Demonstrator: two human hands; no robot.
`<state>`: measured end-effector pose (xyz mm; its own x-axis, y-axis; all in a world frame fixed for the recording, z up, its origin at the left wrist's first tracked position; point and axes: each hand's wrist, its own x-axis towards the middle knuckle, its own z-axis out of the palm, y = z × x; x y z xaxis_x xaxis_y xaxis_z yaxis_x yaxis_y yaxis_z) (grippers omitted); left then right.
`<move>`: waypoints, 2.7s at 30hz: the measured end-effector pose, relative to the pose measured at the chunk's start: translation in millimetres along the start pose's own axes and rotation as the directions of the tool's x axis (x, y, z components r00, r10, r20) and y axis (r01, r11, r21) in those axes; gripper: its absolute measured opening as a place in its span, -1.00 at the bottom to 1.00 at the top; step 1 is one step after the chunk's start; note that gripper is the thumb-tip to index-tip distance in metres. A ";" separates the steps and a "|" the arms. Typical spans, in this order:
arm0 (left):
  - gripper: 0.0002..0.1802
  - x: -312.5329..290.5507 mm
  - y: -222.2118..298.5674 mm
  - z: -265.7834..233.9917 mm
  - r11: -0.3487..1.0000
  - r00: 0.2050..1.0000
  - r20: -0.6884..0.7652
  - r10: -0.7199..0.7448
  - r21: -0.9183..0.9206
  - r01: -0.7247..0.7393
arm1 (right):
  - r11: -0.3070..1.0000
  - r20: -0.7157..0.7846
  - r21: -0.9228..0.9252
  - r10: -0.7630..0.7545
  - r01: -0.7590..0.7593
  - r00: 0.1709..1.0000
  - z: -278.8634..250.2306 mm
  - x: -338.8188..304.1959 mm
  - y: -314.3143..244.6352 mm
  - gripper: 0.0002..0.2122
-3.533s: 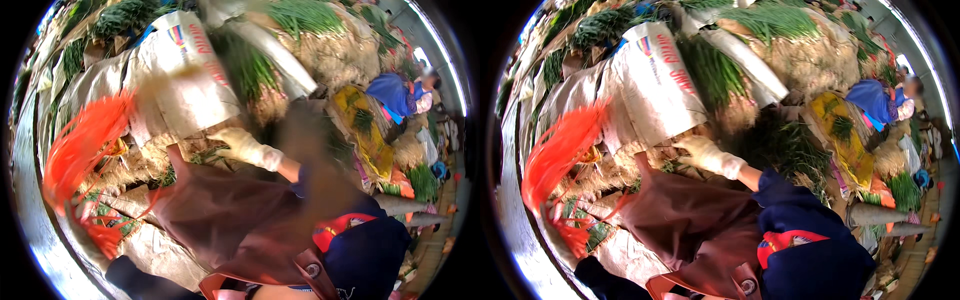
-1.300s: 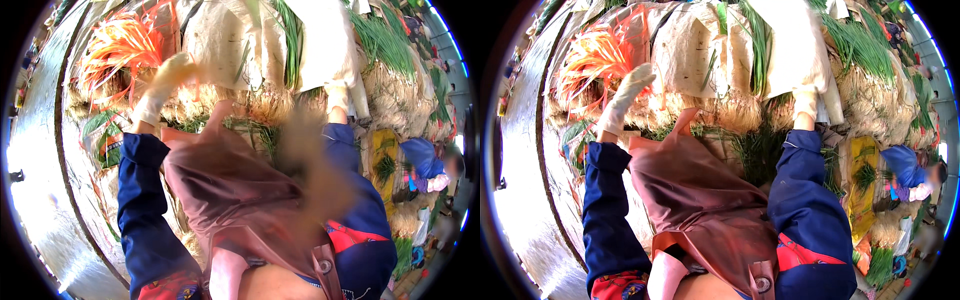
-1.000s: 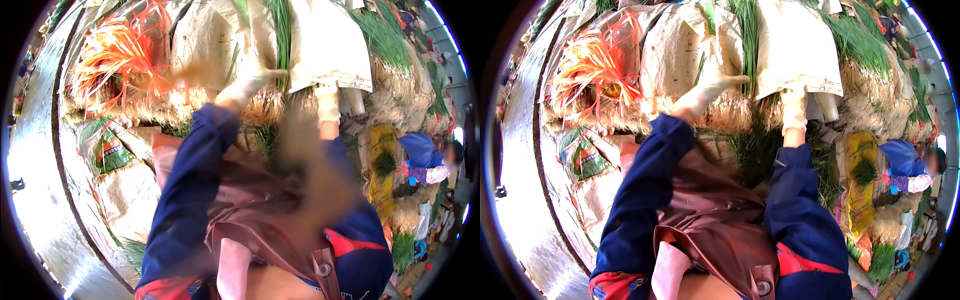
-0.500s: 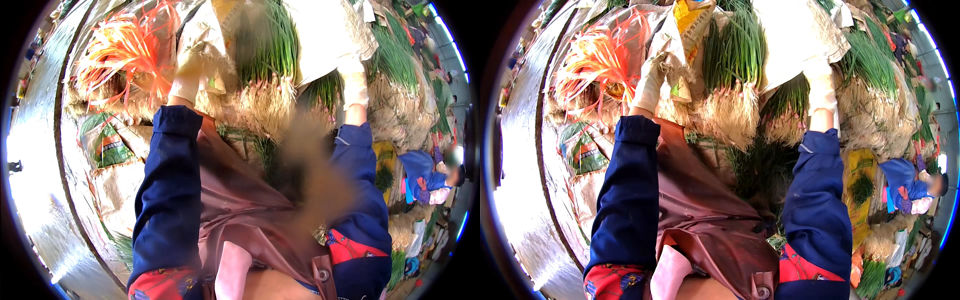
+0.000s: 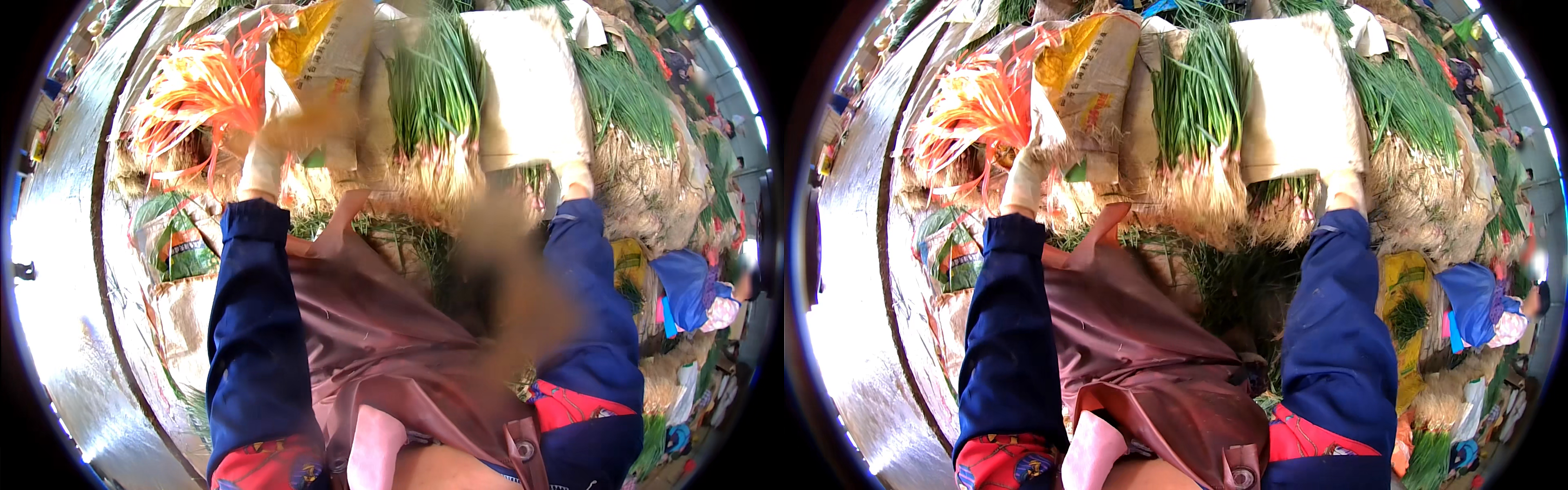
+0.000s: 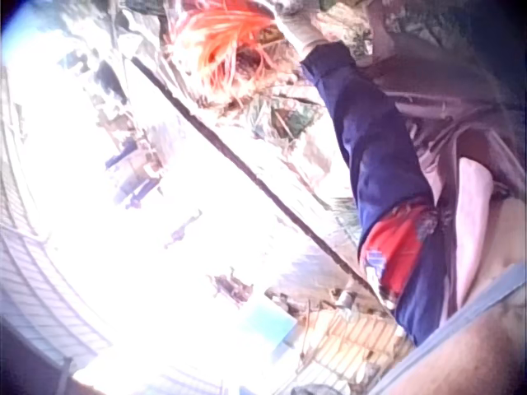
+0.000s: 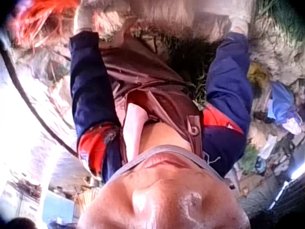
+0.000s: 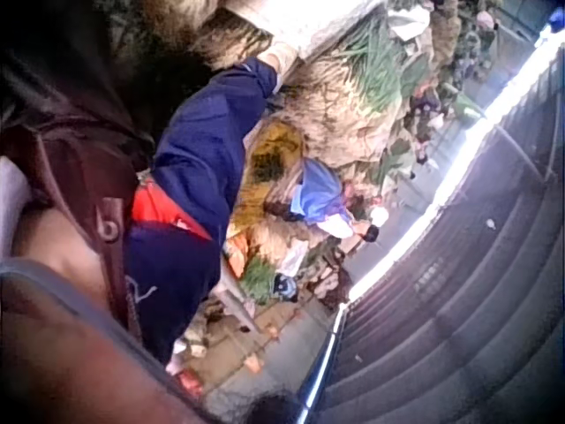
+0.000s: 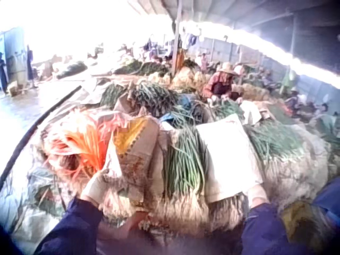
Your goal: The person cleans green onions by hand, stripping away the outer layers and roots before gathering them into bunches and tying the stalks with red plastic string.
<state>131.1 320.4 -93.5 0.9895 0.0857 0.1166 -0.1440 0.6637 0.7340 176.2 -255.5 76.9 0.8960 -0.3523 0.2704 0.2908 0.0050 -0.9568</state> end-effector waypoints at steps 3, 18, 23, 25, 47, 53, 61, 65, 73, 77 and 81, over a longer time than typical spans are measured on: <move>-0.61 -9.1 17.5 -63.3 0.912 0.999 -0.029 0.045 0.409 -0.030 | 0.986 -0.074 0.136 0.109 -0.098 0.991 0.0 -39.6 15.7 -0.78; -0.41 -39.0 -4.9 263.6 0.636 0.990 -0.014 -0.144 0.765 0.103 | 0.916 0.280 -0.166 0.400 -0.367 0.873 85.4 -117.2 101.8 -0.43; 0.06 -9.4 -135.4 153.4 0.367 0.816 -0.566 -0.123 0.738 0.567 | 0.639 0.109 -0.656 0.607 -0.402 0.787 139.8 -99.8 105.4 -0.21; 0.23 2.0 -157.0 194.6 0.151 0.757 -0.638 -0.142 0.742 0.653 | 0.605 0.122 -0.727 0.580 -0.325 0.805 106.3 -83.8 145.6 -0.10; -0.53 19.2 -151.9 305.5 0.866 0.860 0.108 -0.499 0.084 0.492 | 0.842 0.372 -0.159 0.535 -0.516 0.758 74.2 -64.5 -30.2 -0.63; -0.53 34.6 -204.0 273.5 0.755 0.750 -0.270 -0.604 0.107 0.647 | 0.490 0.082 -0.864 0.368 -0.118 0.926 -16.6 12.8 69.1 -0.33; -0.59 11.9 -198.7 255.7 0.734 0.714 -0.350 -0.607 0.098 0.672 | 0.460 0.303 -0.862 0.132 0.212 0.944 -44.1 -18.8 142.3 -0.43; -0.46 -5.9 -159.3 244.8 0.500 0.555 -0.493 -0.670 0.253 0.828 | 0.422 0.278 -0.870 -0.006 0.254 0.961 -62.9 -12.8 132.8 -0.44; -0.58 -32.2 -146.8 227.3 0.869 0.910 -0.381 -0.166 0.380 0.318 | -0.126 0.532 -0.827 0.137 0.548 0.835 84.7 -119.5 87.9 -0.45; -0.58 -84.4 -161.3 296.9 0.862 0.900 -0.289 -0.327 0.300 0.409 | 0.296 0.579 -0.814 0.339 0.500 0.742 57.7 -117.8 55.4 -0.52; -0.60 -116.5 -134.5 321.8 0.842 0.885 -0.310 -0.347 0.313 0.440 | 0.546 0.279 -0.790 -0.087 0.280 0.956 10.3 -92.0 34.0 -0.82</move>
<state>30.5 -18.0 9.5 0.9301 0.0758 -0.3593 0.3097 0.3640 0.8784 107.2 -213.3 20.5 0.9253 -0.0766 0.3714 0.1443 -0.8347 -0.5315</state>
